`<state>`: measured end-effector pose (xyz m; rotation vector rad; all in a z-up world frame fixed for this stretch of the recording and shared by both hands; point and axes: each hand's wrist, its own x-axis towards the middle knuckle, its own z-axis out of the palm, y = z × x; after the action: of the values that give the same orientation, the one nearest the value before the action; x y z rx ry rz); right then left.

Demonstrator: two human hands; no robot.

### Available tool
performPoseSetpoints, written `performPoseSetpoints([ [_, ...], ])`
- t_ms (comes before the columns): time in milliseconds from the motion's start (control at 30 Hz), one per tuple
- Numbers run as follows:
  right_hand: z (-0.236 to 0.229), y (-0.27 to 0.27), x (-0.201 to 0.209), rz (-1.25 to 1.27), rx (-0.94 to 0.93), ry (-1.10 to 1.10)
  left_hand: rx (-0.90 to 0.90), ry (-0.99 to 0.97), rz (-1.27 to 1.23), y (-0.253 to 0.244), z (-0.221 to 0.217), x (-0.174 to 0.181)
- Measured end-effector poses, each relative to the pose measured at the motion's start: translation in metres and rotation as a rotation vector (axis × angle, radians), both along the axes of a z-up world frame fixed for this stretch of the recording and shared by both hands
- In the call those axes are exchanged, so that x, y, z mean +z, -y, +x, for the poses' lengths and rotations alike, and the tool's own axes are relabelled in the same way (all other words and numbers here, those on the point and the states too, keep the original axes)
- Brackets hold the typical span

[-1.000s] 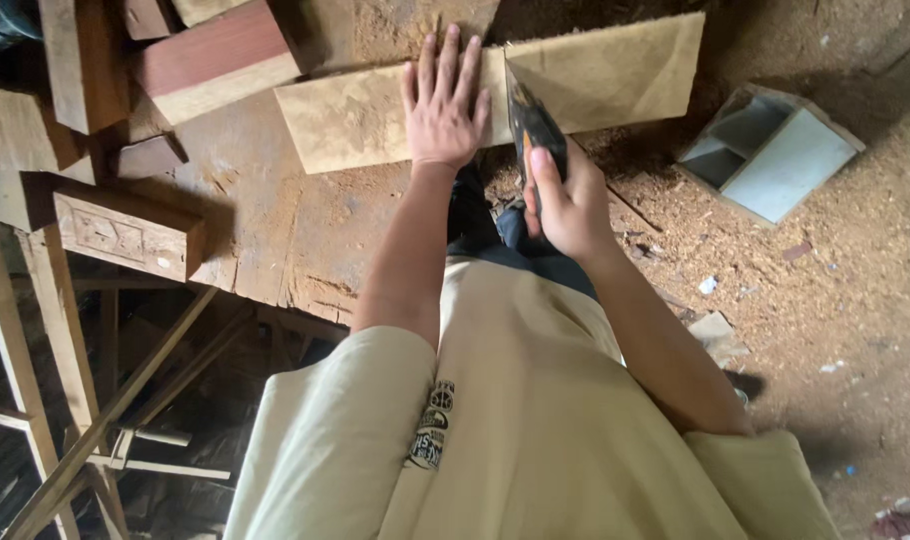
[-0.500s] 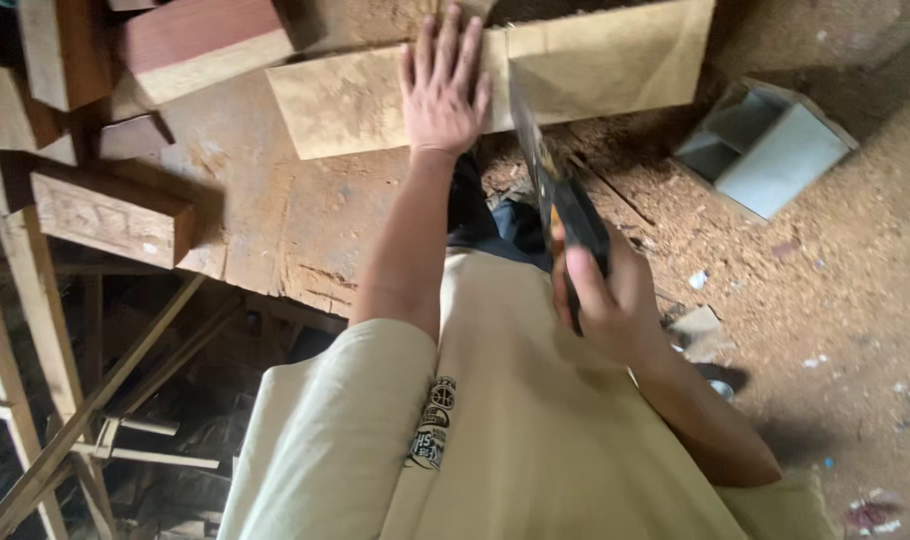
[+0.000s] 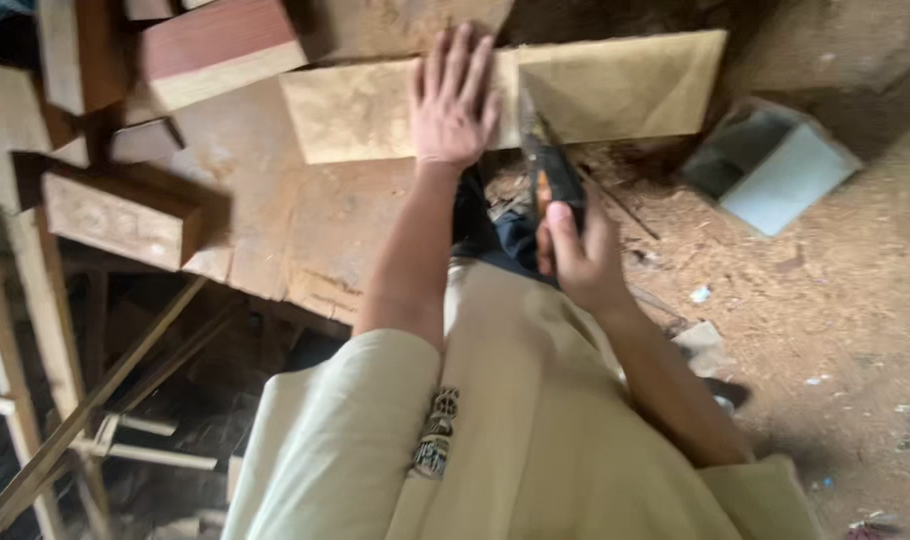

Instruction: The person uses a hand saw to cut a rectangular wooden plank on a workbench. They hold the plank steady with one hand while sawing with the other, then reposition the plank to continue cutting along a different line.

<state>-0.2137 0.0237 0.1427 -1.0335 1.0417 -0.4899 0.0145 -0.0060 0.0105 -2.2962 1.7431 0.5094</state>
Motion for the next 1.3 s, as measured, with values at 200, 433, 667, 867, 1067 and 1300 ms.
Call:
performPoseSetpoints([
  [200, -0.003, 0.025, -0.001, 0.141, -0.009, 0.103, -0.015, 0.004, -0.051, -0.007, -0.008, -0.014],
  [433, 0.013, 0.052, -0.002, 0.167, -0.003, 0.116, -0.035, 0.008, -0.135, -0.013, -0.007, -0.023],
  [667, -0.016, 0.012, 0.05, 0.111, 0.033, 0.101, 0.019, -0.017, -0.147, -0.006, -0.004, -0.014],
  [867, -0.066, -0.008, 0.086, 0.002, 0.142, -0.113, 0.077, 0.027, -0.156, 0.017, -0.004, -0.009],
  [1067, -0.03, 0.013, 0.082, 0.001, 0.112, -0.087, 0.066, 0.006, 0.029, 0.01, -0.004, -0.009],
  [1300, -0.02, 0.014, 0.066, 0.036, 0.083, -0.051, -0.178, -0.019, 0.014, 0.012, 0.018, 0.002],
])
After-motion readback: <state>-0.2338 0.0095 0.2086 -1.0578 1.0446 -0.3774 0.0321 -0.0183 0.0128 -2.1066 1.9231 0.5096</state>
